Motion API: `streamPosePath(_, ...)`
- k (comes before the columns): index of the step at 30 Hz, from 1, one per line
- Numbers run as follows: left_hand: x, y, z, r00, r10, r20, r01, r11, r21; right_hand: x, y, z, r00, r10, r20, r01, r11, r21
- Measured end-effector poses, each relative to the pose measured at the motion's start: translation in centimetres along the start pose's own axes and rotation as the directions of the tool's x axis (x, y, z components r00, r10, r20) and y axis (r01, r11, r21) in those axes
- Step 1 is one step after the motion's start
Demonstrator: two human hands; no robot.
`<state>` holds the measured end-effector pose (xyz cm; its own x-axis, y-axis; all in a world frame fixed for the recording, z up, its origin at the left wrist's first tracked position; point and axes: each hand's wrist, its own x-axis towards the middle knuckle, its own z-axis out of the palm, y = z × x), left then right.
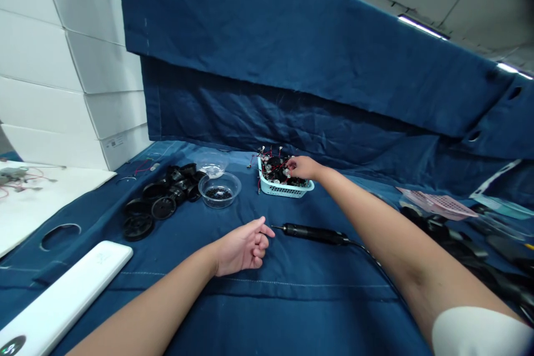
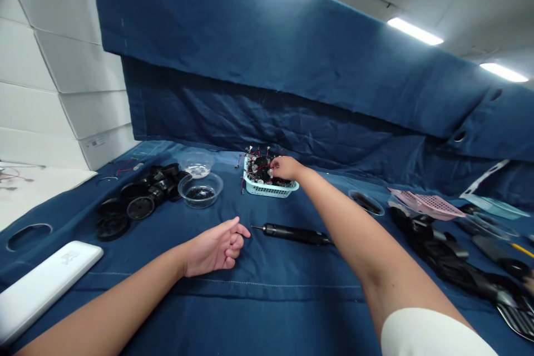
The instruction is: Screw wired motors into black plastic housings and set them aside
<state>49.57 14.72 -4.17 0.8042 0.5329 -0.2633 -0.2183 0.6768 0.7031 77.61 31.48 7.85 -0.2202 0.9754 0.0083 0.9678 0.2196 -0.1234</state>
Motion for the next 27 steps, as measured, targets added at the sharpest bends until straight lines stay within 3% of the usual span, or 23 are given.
streamPosePath(4, -0.1, 0.0, 0.0, 1.000, -0.004, -0.011, 0.004, 1.000, -0.008, -3.0, 0.5, -1.9, 0.999, -0.037, -0.034, 0.038, 0.998, 0.055)
streamPosePath(8, -0.3, 0.1, -0.1, 1.000, 0.003, -0.020, -0.003, 1.000, 0.003, -9.6, -1.1, -2.6, 0.968, 0.003, -0.250, 0.029, 0.992, 0.125)
streamPosePath(11, -0.5, 0.2, 0.0, 0.999, 0.009, -0.033, -0.008, 1.000, 0.029, -15.6, -5.2, 0.4, 0.913, 0.066, -0.403, 0.038, 0.969, 0.245)
streamPosePath(14, -0.6, 0.3, 0.1, 0.997, 0.027, -0.070, -0.022, 0.997, 0.073, -19.8, -10.2, 5.8, 0.932, 0.023, -0.361, 0.122, 0.919, 0.374)
streamPosePath(16, -0.7, 0.3, 0.2, 0.992, 0.056, -0.115, -0.043, 0.993, 0.113, -20.8, -12.6, 9.3, 0.949, -0.033, -0.315, 0.175, 0.884, 0.433)
streamPosePath(19, -0.9, 0.2, 0.4, 0.970, 0.139, -0.201, -0.100, 0.976, 0.192, -20.8, -13.7, 12.8, 0.961, -0.070, -0.267, 0.200, 0.842, 0.500)
streamPosePath(23, -1.0, 0.1, 0.5, 0.917, 0.283, -0.280, -0.169, 0.914, 0.370, -19.9, -12.8, 14.0, 0.964, -0.085, -0.251, 0.216, 0.802, 0.558)
streamPosePath(27, -0.6, -0.1, 0.4, 0.856, 0.443, -0.268, -0.191, 0.751, 0.632, -19.5, -12.3, 13.7, 0.965, -0.080, -0.250, 0.220, 0.766, 0.604)
